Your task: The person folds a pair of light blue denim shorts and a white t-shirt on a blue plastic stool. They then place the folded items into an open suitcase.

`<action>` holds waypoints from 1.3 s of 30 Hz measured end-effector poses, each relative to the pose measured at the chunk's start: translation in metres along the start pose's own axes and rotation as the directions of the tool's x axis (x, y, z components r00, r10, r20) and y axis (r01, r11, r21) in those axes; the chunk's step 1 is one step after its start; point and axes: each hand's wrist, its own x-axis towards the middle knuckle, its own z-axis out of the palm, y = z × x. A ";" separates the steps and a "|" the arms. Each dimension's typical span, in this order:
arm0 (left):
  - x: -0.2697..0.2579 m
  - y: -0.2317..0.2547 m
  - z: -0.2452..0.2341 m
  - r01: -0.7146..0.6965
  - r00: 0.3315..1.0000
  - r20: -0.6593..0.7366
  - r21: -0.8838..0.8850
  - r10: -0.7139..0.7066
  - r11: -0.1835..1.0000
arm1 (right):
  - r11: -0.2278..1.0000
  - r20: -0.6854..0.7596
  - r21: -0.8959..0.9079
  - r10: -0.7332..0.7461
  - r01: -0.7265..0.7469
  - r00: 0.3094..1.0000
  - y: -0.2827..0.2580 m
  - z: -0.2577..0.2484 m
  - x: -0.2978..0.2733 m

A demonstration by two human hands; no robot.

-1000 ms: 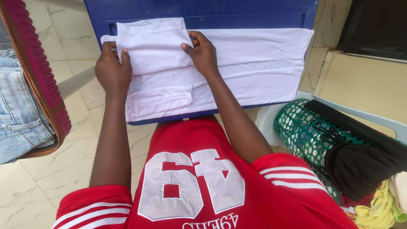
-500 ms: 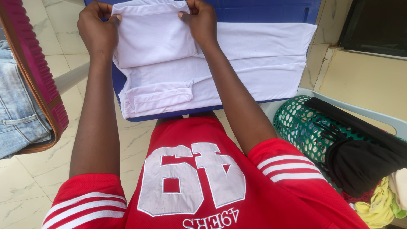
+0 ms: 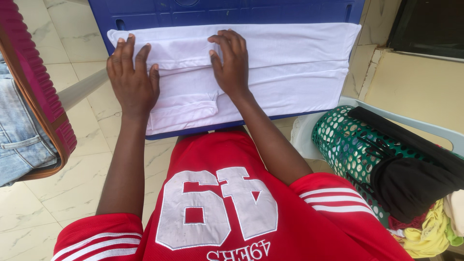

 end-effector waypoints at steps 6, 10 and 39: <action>0.020 -0.007 0.034 0.191 0.979 0.083 -0.034 -0.187 0.981 | 0.982 0.036 -0.156 0.112 -0.106 0.993 0.003 0.039 0.008; 0.021 -0.020 0.042 0.215 0.968 0.119 0.055 -0.220 0.975 | 0.968 0.185 -0.216 0.170 -0.129 0.968 0.037 0.050 0.005; 0.145 0.227 0.133 -0.411 0.890 0.193 -0.051 0.413 0.910 | 0.559 -0.456 -0.187 0.679 -0.808 0.575 0.231 -0.203 -0.152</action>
